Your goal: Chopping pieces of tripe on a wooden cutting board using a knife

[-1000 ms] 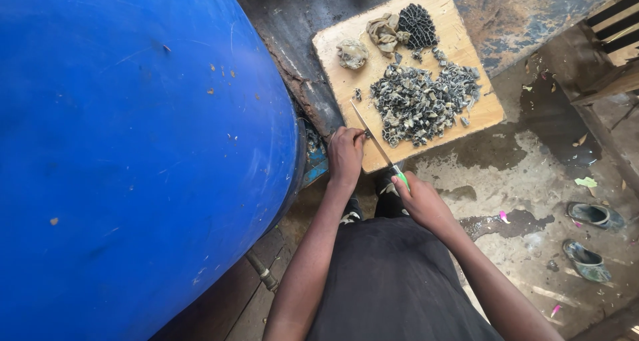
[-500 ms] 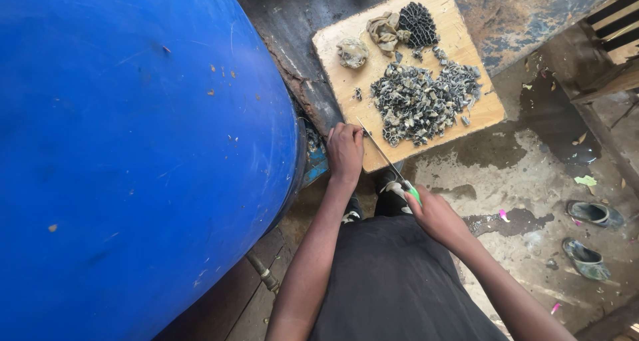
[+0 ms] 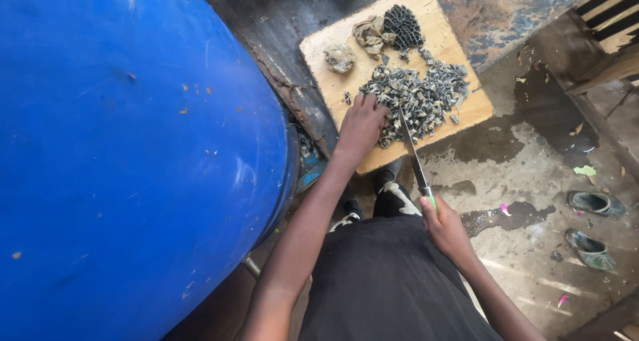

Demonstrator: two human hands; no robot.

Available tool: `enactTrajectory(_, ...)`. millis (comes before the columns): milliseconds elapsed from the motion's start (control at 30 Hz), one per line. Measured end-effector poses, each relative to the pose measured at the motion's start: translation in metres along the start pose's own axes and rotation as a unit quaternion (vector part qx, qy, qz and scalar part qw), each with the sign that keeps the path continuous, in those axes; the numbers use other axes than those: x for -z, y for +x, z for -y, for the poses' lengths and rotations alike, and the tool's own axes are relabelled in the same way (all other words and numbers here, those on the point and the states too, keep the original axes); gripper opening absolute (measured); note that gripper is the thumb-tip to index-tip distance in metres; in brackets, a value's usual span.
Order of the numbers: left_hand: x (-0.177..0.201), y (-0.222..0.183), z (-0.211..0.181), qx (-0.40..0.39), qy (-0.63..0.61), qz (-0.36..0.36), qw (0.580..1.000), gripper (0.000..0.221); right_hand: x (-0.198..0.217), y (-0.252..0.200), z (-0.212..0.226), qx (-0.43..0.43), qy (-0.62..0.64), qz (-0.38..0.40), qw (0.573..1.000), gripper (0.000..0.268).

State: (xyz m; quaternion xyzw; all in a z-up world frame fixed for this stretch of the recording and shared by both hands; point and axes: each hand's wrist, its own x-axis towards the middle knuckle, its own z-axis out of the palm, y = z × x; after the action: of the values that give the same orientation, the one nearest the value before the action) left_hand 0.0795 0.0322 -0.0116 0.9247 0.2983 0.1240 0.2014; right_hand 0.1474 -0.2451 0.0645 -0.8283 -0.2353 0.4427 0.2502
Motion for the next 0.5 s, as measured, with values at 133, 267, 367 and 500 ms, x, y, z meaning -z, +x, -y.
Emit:
enactTrajectory(133, -0.018, 0.009, 0.006, 0.002, 0.013, 0.053, 0.998, 0.032, -0.002, -0.001, -0.009, 0.013, 0.004, 0.000, 1.000, 0.043)
enactTrajectory(267, -0.023, 0.007, 0.010, 0.018, -0.023, 0.054, 0.998, 0.025, -0.001, -0.006, -0.010, 0.020, 0.032, 0.000, 0.999, 0.045)
enactTrajectory(367, -0.005, 0.003, 0.013, 0.048, -0.089, 0.039, 0.994, 0.016, -0.008, 0.000, -0.015, 0.034, 0.054, 0.000, 0.998, 0.043)
enactTrajectory(500, 0.020, -0.003, 0.003, 0.074, -0.057, 0.089, 0.992, 0.030, -0.017, 0.006, -0.020, 0.045, 0.064, 0.015, 0.997, 0.043)
